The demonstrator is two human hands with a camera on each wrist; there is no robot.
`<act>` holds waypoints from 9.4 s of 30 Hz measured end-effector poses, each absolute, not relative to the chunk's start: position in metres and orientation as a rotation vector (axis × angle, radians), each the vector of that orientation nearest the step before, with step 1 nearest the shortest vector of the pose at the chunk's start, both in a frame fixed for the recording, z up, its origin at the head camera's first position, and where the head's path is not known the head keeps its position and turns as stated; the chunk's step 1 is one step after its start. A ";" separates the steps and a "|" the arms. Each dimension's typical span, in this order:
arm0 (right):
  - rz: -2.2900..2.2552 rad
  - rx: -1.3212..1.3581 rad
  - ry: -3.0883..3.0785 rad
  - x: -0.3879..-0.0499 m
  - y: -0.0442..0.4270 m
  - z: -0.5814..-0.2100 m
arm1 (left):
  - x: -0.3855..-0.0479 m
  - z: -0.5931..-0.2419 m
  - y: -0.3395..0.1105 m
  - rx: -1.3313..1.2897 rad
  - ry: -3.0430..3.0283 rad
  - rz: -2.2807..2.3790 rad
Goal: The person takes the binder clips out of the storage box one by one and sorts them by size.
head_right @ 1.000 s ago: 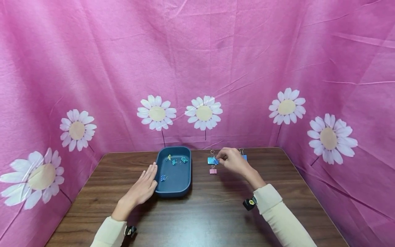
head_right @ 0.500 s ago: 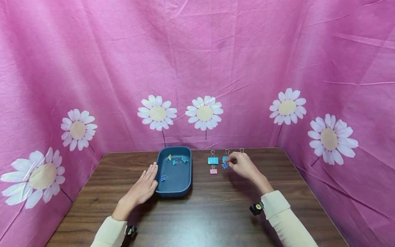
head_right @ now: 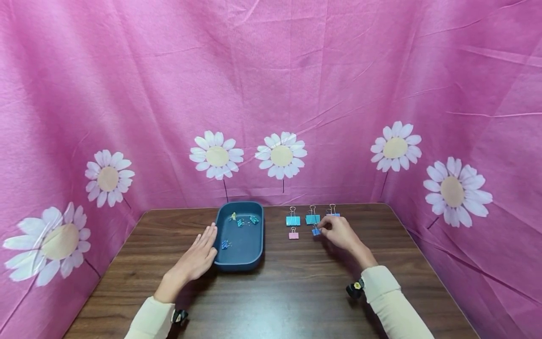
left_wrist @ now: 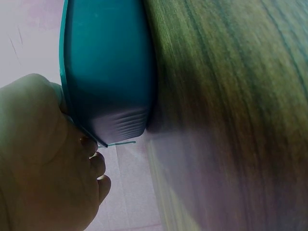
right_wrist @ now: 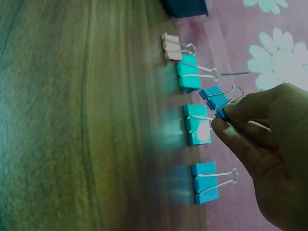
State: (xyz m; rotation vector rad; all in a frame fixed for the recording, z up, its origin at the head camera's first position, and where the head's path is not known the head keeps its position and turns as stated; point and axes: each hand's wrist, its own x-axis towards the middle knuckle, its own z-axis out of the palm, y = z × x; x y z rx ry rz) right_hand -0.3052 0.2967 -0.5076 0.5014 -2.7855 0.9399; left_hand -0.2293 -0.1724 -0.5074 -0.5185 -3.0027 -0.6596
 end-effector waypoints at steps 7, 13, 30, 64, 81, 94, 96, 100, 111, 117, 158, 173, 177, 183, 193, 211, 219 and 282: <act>0.969 0.448 -2.816 -0.308 0.299 -0.518 | -0.229 -0.506 -0.172 -0.507 -3.029 -0.645; 0.952 0.481 -2.813 -0.312 0.298 -0.528 | -0.230 -0.506 -0.172 -0.498 -3.029 -0.640; 0.927 0.455 -2.851 -0.316 0.295 -0.540 | -0.229 -0.506 -0.172 -0.498 -3.039 -0.640; 0.941 0.411 -2.782 -0.320 0.294 -0.526 | -0.231 -0.507 -0.173 -0.510 -3.024 -0.625; 0.800 0.697 -2.755 -0.345 0.238 -0.453 | -0.228 -0.505 -0.175 -0.493 -3.016 -0.624; 0.813 0.945 -2.820 -0.359 0.175 -0.420 | -0.228 -0.507 -0.174 -0.523 -2.983 -0.602; 0.798 0.972 -2.827 -0.361 0.167 -0.419 | -0.228 -0.508 -0.174 -0.535 -2.967 -0.591; 0.759 1.022 -2.824 -0.365 0.153 -0.416 | -0.228 -0.508 -0.173 -0.539 -2.976 -0.563; 0.689 1.088 -2.865 -0.376 0.121 -0.414 | -0.229 -0.509 -0.173 -0.522 -3.005 -0.557; 0.634 1.128 -2.872 -0.379 0.103 -0.419 | -0.229 -0.510 -0.174 -0.526 -3.000 -0.575; -0.159 1.176 -3.064 -0.376 0.057 -0.475 | -0.232 -0.509 -0.173 -0.497 -3.042 -0.599; -0.078 1.263 -3.049 -0.378 0.062 -0.480 | -0.231 -0.508 -0.172 -0.513 -3.034 -0.599; -0.024 1.318 -2.996 -0.382 0.064 -0.481 | -0.230 -0.508 -0.172 -0.520 -3.025 -0.594; 0.078 1.333 -2.930 -0.385 0.066 -0.480 | -0.231 -0.508 -0.172 -0.513 -3.031 -0.583; 0.180 1.411 -2.828 -0.382 0.071 -0.478 | -0.230 -0.507 -0.171 -0.531 -3.016 -0.625; 0.378 1.350 -2.692 -0.381 0.094 -0.456 | -0.230 -0.506 -0.170 -0.521 -3.034 -0.579; 0.454 1.288 -2.711 -0.377 0.105 -0.449 | -0.228 -0.506 -0.170 -0.525 -3.018 -0.609; 0.817 0.887 -2.618 -0.346 0.237 -0.432 | -0.234 -0.510 -0.177 -0.551 -3.025 -0.602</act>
